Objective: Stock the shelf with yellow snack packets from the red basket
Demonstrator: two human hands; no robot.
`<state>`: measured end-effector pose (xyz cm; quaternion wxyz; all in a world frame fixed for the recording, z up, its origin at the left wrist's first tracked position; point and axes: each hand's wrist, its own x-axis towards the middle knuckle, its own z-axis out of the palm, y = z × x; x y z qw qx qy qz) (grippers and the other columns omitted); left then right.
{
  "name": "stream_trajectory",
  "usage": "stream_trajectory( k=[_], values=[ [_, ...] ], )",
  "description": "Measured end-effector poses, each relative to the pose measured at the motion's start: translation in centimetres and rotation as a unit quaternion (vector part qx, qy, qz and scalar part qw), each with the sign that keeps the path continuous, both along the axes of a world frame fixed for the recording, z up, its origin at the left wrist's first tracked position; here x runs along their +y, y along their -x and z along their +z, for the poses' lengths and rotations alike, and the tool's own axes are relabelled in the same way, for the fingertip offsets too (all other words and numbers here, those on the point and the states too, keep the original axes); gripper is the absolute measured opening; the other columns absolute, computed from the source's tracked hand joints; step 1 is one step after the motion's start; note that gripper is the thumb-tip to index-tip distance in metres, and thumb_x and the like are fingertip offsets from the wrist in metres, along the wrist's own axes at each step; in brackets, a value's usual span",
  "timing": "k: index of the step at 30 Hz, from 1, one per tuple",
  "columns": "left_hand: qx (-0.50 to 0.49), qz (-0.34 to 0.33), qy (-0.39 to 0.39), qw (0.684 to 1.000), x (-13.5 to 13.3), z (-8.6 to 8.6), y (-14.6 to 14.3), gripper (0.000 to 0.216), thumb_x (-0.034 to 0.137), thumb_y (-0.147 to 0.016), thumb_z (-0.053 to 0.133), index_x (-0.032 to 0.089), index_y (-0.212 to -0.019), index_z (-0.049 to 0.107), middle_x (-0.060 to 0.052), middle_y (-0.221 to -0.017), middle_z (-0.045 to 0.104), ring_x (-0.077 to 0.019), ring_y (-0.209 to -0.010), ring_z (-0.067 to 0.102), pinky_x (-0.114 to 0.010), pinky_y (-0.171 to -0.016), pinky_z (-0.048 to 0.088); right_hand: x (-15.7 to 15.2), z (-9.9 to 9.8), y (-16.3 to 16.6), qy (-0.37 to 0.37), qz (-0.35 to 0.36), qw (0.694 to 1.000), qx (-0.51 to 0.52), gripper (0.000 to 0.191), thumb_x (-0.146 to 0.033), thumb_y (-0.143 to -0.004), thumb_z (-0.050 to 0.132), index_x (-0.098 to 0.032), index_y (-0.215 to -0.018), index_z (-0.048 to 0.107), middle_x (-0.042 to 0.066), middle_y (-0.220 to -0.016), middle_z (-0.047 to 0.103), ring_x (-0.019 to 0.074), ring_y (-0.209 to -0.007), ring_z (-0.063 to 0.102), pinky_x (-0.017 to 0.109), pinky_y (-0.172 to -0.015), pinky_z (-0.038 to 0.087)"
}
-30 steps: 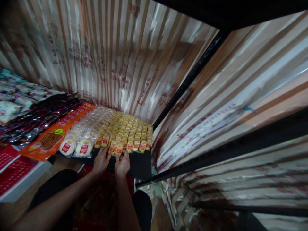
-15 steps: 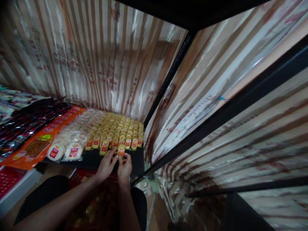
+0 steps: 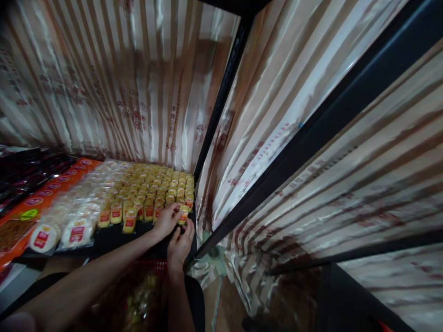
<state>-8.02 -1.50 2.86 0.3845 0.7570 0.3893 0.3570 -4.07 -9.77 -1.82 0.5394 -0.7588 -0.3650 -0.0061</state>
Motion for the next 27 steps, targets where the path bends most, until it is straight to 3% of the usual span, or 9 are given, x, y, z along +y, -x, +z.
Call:
stream_trajectory(
  k=[4,12,20,27],
  values=[
    [0.02,-0.024,-0.021,0.999,0.1,0.3,-1.8,0.022,0.017,-0.082,0.05,0.018,-0.102,0.059,-0.004,-0.091,0.064,-0.0137,-0.081,0.059,-0.029,-0.079,0.049,0.3,-0.4,-0.5,0.008,-0.016,0.996,-0.085,0.045,-0.019,-0.085,0.03,-0.01,-0.125,0.047,0.021,-0.133,0.045,0.0271,-0.127,0.037,0.048,-0.099,0.035],
    [0.052,-0.038,-0.046,0.997,1.0,0.2,-3.6,0.026,0.015,-0.083,0.048,0.016,-0.107,0.058,-0.008,-0.104,0.061,-0.0179,-0.097,0.059,-0.032,-0.09,0.048,1.6,-1.7,-2.7,0.032,0.002,0.994,-0.106,0.054,-0.011,-0.081,0.03,-0.013,-0.133,0.043,0.017,-0.137,0.044,0.0257,-0.129,0.036,0.049,-0.101,0.035],
    [0.103,-0.031,-0.113,0.988,0.8,-1.5,-1.5,0.035,0.011,-0.087,0.036,0.015,-0.117,0.052,-0.011,-0.116,0.053,-0.0178,-0.102,0.057,-0.034,-0.093,0.048,2.3,-2.8,-2.9,0.034,0.02,0.994,-0.102,0.051,-0.012,-0.084,0.026,-0.007,-0.132,0.044,0.021,-0.138,0.04,0.0243,-0.132,0.034,0.046,-0.103,0.036],
    [0.127,-0.06,-0.088,0.986,-0.2,-2.8,-0.2,0.041,0.006,-0.082,0.038,0.016,-0.119,0.051,-0.01,-0.121,0.054,-0.0183,-0.11,0.056,-0.033,-0.096,0.047,2.5,-2.8,-3.1,0.028,0.018,0.993,-0.116,0.053,-0.009,-0.082,0.029,-0.013,-0.133,0.043,0.017,-0.141,0.038,0.0241,-0.132,0.035,0.048,-0.103,0.038]
  ],
)
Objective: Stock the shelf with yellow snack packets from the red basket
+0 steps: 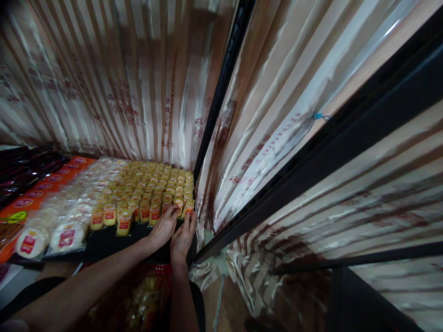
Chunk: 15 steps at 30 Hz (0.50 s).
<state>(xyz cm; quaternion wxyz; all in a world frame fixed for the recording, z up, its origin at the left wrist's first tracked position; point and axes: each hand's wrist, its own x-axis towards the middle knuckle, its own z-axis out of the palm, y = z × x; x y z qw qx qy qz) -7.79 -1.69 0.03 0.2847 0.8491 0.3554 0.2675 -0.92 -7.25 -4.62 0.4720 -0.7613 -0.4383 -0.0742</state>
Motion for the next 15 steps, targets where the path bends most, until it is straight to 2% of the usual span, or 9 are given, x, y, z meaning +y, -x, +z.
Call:
stream_trajectory(
  k=[2,5,10,15],
  values=[
    [-0.003,0.013,-0.004,1.0,-0.11,-0.13,0.1,0.042,0.006,-0.081,0.037,0.015,-0.12,0.051,-0.012,-0.126,0.052,-0.0203,-0.117,0.052,-0.037,-0.1,0.044,0.09,0.03,-0.17,-0.003,0.008,1.0,0.002,0.053,-0.008,-0.083,0.028,-0.011,-0.134,0.043,0.018,-0.143,0.034,0.0236,-0.133,0.033,0.047,-0.104,0.038],
    [0.006,0.013,-0.014,1.0,-0.01,-0.11,0.31,0.044,0.004,-0.079,0.037,0.012,-0.121,0.05,-0.015,-0.132,0.048,-0.023,-0.123,0.047,-0.04,-0.102,0.042,0.32,0.12,-0.56,-0.009,0.014,1.0,-0.002,0.052,-0.008,-0.083,0.027,-0.01,-0.132,0.045,0.018,-0.141,0.037,0.0229,-0.132,0.035,0.046,-0.104,0.038],
    [0.017,-0.009,-0.048,0.999,0.27,0.22,0.57,0.046,0.003,-0.079,0.038,0.016,-0.121,0.05,-0.012,-0.129,0.05,-0.0203,-0.123,0.046,-0.04,-0.104,0.041,0.71,0.36,-0.83,0.0,0.01,1.0,-0.013,0.052,-0.007,-0.082,0.03,-0.011,-0.131,0.046,0.017,-0.14,0.04,0.0234,-0.13,0.037,0.047,-0.104,0.038],
    [0.058,-0.026,-0.066,0.996,0.15,0.41,0.67,0.037,0.009,-0.081,0.044,0.014,-0.117,0.053,-0.015,-0.132,0.046,-0.0244,-0.126,0.043,-0.04,-0.103,0.041,0.96,0.31,-0.45,0.014,0.013,1.0,0.012,0.052,-0.01,-0.084,0.028,-0.009,-0.134,0.042,0.018,-0.145,0.032,0.024,-0.133,0.033,0.046,-0.104,0.039]
  ],
)
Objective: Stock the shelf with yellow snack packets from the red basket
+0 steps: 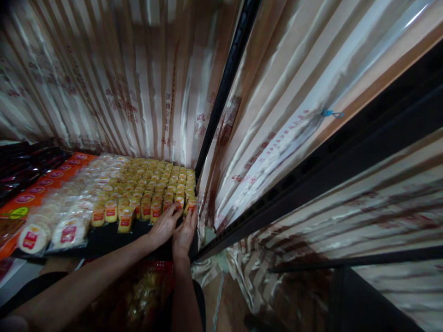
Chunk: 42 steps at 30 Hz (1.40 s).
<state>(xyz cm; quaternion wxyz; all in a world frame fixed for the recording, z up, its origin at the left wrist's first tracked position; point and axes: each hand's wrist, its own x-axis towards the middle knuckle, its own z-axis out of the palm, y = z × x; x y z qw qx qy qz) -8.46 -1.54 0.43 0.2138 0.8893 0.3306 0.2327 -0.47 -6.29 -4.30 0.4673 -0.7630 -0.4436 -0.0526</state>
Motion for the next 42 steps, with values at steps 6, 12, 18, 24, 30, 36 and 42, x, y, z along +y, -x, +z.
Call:
stream_trajectory(
  k=[6,12,18,24,30,36,42],
  values=[
    [0.006,-0.001,-0.001,1.0,0.1,-0.2,-0.3,0.035,0.007,-0.08,0.044,0.013,-0.112,0.055,-0.015,-0.132,0.045,-0.0252,-0.125,0.044,-0.042,-0.104,0.04,0.2,-0.7,-0.4,0.0,0.028,1.0,-0.005,0.054,-0.008,-0.083,0.029,-0.01,-0.136,0.039,0.018,-0.145,0.032,0.0234,-0.133,0.034,0.045,-0.104,0.039],
    [-0.048,0.014,0.005,0.999,-1.0,0.3,1.0,0.038,0.009,-0.081,0.041,0.017,-0.116,0.055,-0.012,-0.129,0.047,-0.0216,-0.115,0.051,-0.039,-0.097,0.047,0.2,-1.2,-0.9,-0.004,0.031,0.999,-0.044,0.053,-0.01,-0.083,0.03,-0.009,-0.135,0.041,0.018,-0.145,0.031,0.0253,-0.134,0.029,0.051,-0.106,0.033],
    [-0.121,0.297,-0.097,0.942,-2.5,1.1,7.1,0.036,0.017,-0.084,0.047,0.018,-0.12,0.053,-0.013,-0.121,0.043,-0.0244,-0.114,0.046,-0.041,-0.097,0.043,0.1,-0.2,-0.6,-0.008,0.016,0.998,-0.065,0.056,-0.002,-0.077,0.028,-0.008,-0.13,0.047,0.018,-0.141,0.037,0.0246,-0.134,0.03,0.049,-0.105,0.033],
    [-0.041,0.413,-0.036,0.909,-2.0,-0.5,11.2,0.049,0.027,-0.082,0.052,0.016,-0.129,0.043,-0.014,-0.114,0.048,-0.028,-0.109,0.046,-0.043,-0.089,0.047,0.2,-0.1,-0.4,-0.014,0.014,0.998,-0.068,0.054,-0.004,-0.077,0.029,-0.008,-0.126,0.05,0.018,-0.139,0.039,0.0255,-0.131,0.033,0.051,-0.104,0.032],
    [-0.129,0.382,-0.077,0.912,-2.9,-0.1,11.0,0.051,0.024,-0.084,0.049,0.015,-0.132,0.036,-0.012,-0.107,0.054,-0.026,-0.105,0.05,-0.042,-0.094,0.043,-0.1,0.6,-0.2,-0.002,0.006,0.997,-0.075,0.054,-0.004,-0.077,0.029,-0.008,-0.125,0.052,0.017,-0.139,0.04,0.0248,-0.13,0.033,0.047,-0.104,0.033],
    [-0.147,0.192,-0.009,0.97,-4.8,1.3,4.9,0.055,0.016,-0.08,0.051,0.023,-0.133,0.04,-0.007,-0.103,0.054,-0.019,-0.099,0.054,-0.033,-0.089,0.048,-0.2,0.4,-0.6,0.007,0.004,0.997,-0.08,0.054,-0.005,-0.075,0.032,-0.008,-0.125,0.052,0.017,-0.136,0.042,0.0269,-0.125,0.035,0.05,-0.102,0.033],
    [-0.087,0.189,0.026,0.978,-3.3,0.9,0.5,0.05,0.018,-0.083,0.051,0.019,-0.132,0.043,-0.009,-0.105,0.052,-0.0204,-0.102,0.052,-0.034,-0.09,0.047,-0.1,-0.2,-1.0,-0.019,0.006,0.998,-0.057,0.051,-0.007,-0.076,0.036,-0.014,-0.122,0.055,0.015,-0.127,0.045,0.0239,-0.114,0.043,0.045,-0.096,0.038]
  ],
)
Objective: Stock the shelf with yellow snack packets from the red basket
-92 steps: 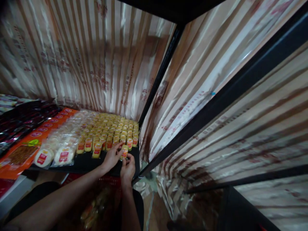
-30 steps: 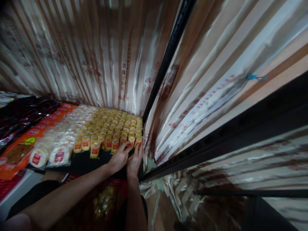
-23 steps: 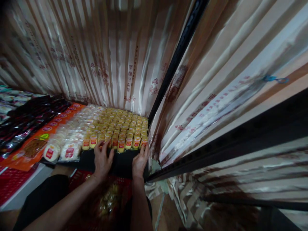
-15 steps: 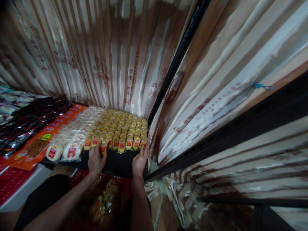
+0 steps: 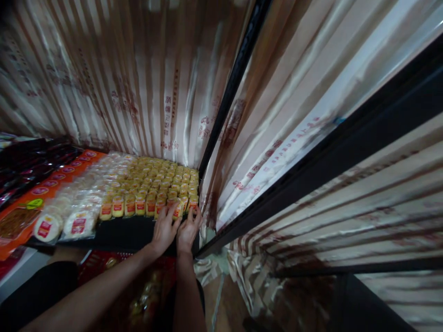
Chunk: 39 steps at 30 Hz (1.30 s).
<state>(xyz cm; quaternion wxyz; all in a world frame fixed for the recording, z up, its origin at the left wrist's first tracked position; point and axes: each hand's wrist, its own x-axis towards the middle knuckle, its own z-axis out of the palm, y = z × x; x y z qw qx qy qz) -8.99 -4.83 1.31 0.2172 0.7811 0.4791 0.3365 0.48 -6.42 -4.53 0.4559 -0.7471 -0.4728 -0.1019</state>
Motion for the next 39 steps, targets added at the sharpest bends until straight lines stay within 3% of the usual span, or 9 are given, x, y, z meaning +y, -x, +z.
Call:
stream_trajectory(
  k=[9,14,18,22,31,39],
  values=[
    [0.099,-0.02,-0.042,0.994,1.0,-1.1,-1.2,0.048,0.017,-0.087,0.045,0.021,-0.134,0.039,-0.011,-0.113,0.048,-0.0206,-0.098,0.056,-0.031,-0.078,0.051,-0.2,0.5,0.2,-0.001,-0.018,1.0,0.003,0.046,-0.007,-0.078,0.038,-0.014,-0.118,0.058,0.015,-0.118,0.049,0.0223,-0.106,0.046,0.042,-0.092,0.042],
    [0.091,-0.003,-0.06,0.994,1.4,-1.4,-1.5,0.049,0.018,-0.087,0.044,0.02,-0.135,0.035,-0.012,-0.114,0.049,-0.0234,-0.103,0.055,-0.033,-0.079,0.051,-0.2,0.7,0.3,-0.014,-0.013,1.0,0.017,0.045,-0.007,-0.079,0.037,-0.014,-0.119,0.057,0.015,-0.118,0.05,0.0224,-0.109,0.046,0.044,-0.094,0.043],
    [0.024,0.013,-0.064,0.998,1.8,-1.5,-1.5,0.03,0.017,-0.086,0.048,0.014,-0.115,0.047,-0.01,-0.106,0.053,-0.0215,-0.101,0.054,-0.034,-0.083,0.05,-0.1,0.6,0.4,-0.023,0.003,0.999,0.041,0.048,-0.006,-0.079,0.035,-0.015,-0.122,0.055,0.015,-0.121,0.048,0.0219,-0.112,0.047,0.044,-0.096,0.043],
    [0.064,0.001,-0.056,0.996,1.9,-1.4,-1.6,0.01,0.017,-0.087,0.046,0.015,-0.092,0.054,-0.009,-0.099,0.056,-0.0207,-0.095,0.055,-0.035,-0.081,0.049,-0.2,0.5,0.5,-0.023,0.008,0.998,0.053,0.05,-0.006,-0.079,0.034,-0.015,-0.124,0.054,0.015,-0.123,0.045,0.021,-0.111,0.048,0.042,-0.096,0.043],
    [0.117,0.037,0.023,0.992,1.4,0.4,-2.1,0.018,0.024,-0.091,0.042,0.015,-0.092,0.058,-0.007,-0.093,0.06,-0.018,-0.083,0.059,-0.027,-0.07,0.046,-0.1,0.4,0.4,-0.028,0.015,0.998,0.058,0.046,-0.007,-0.081,0.034,-0.012,-0.122,0.055,0.016,-0.121,0.046,0.0213,-0.113,0.048,0.041,-0.097,0.043],
    [0.113,0.037,0.032,0.992,1.6,-0.2,-2.2,0.019,0.022,-0.092,0.039,0.015,-0.093,0.057,-0.007,-0.095,0.061,-0.0169,-0.081,0.06,-0.025,-0.067,0.046,0.0,0.4,0.3,-0.034,0.009,0.998,0.053,0.044,-0.008,-0.081,0.034,-0.013,-0.118,0.058,0.016,-0.118,0.048,0.0209,-0.11,0.049,0.04,-0.094,0.045]
  ],
)
